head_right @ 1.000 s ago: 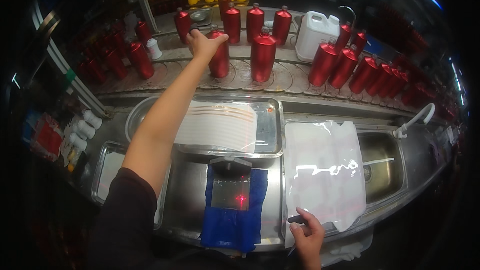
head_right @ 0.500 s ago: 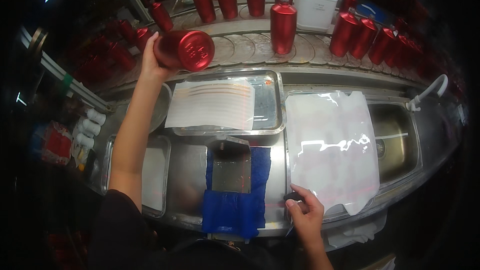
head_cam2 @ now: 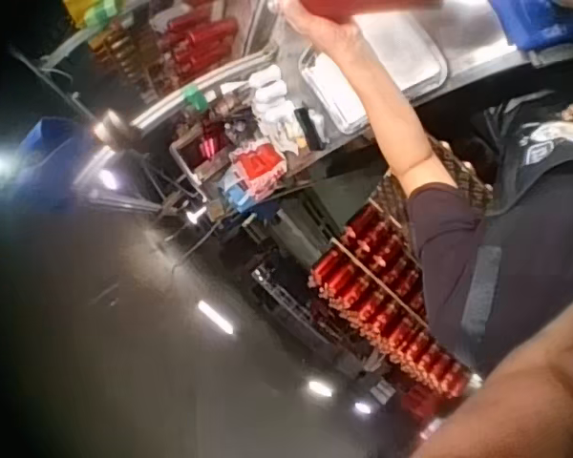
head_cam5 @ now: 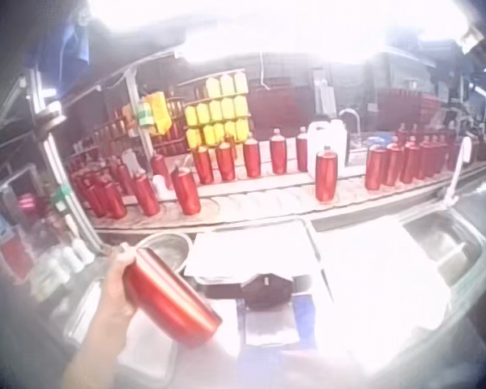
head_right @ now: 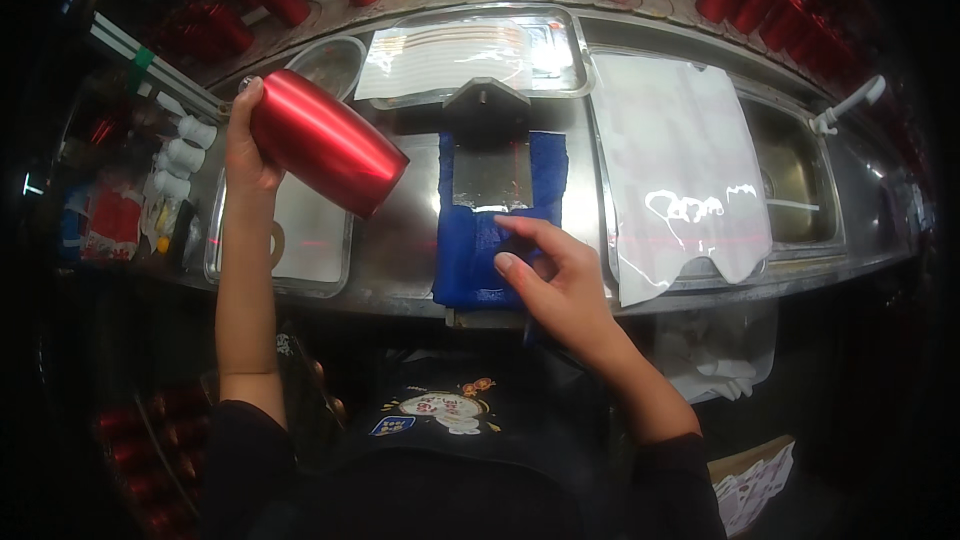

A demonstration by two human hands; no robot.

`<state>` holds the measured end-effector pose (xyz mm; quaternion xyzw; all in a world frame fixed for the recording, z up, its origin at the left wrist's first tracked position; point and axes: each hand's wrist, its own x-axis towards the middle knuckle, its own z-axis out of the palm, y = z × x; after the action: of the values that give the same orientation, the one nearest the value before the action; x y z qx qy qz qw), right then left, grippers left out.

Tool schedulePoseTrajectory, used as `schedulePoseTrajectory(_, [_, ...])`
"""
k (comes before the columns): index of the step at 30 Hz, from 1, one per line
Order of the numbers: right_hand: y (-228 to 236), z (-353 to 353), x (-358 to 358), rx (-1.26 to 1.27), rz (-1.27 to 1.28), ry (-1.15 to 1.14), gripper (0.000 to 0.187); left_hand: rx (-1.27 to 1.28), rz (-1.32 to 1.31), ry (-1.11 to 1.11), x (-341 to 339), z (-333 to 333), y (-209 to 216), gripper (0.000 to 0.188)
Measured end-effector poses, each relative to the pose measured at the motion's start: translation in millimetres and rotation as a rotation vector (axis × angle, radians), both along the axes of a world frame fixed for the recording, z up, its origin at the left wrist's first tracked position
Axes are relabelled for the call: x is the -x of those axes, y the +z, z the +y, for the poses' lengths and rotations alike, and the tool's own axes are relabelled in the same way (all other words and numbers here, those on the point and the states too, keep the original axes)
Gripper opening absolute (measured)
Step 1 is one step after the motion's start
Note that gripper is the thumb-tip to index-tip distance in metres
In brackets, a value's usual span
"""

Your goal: The person applies gold decorative stickers to red cylindrical containers. They pick up a container, place a sticker on the neck, smooth it with a cloth, and then place the container back on the counter. The process is repeated for multiple containers.

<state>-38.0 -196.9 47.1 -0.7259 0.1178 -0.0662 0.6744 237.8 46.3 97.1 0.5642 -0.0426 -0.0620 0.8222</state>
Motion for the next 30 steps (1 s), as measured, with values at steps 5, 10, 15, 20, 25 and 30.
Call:
schedulePoseTrajectory(5, [-4, 22, -33, 0.433, -0.266, 0.067, 0.058, -0.354, -0.431, -0.150, 61, -11, -18, 0.063])
schedulePoseTrajectory(10, [-6, 34, -81, 0.466, -0.217, 0.170, 0.098, -0.393, -0.498, -0.492, 80, -21, -20, 0.088])
schedulePoseTrajectory(15, [-4, 51, -77, 0.444, -0.271, 0.221, 0.093, -0.461, -0.574, -0.586, 91, -4, -6, 0.089])
schedulePoseTrajectory(20, [-13, 67, -41, 0.538, -0.261, 0.124, 0.095, -0.731, -0.348, -0.366, 132, 4, 13, 0.082])
schedulePoseTrajectory(25, [-2, 26, -6, 0.528, -0.297, 0.330, 0.082, -0.636, -0.439, -0.135, 170, -26, -6, 0.064])
schedulePoseTrajectory(30, [24, -69, 54, 0.895, 0.103, 0.111, 0.040, -0.623, -0.489, -0.197, 143, -22, -15, 0.069])
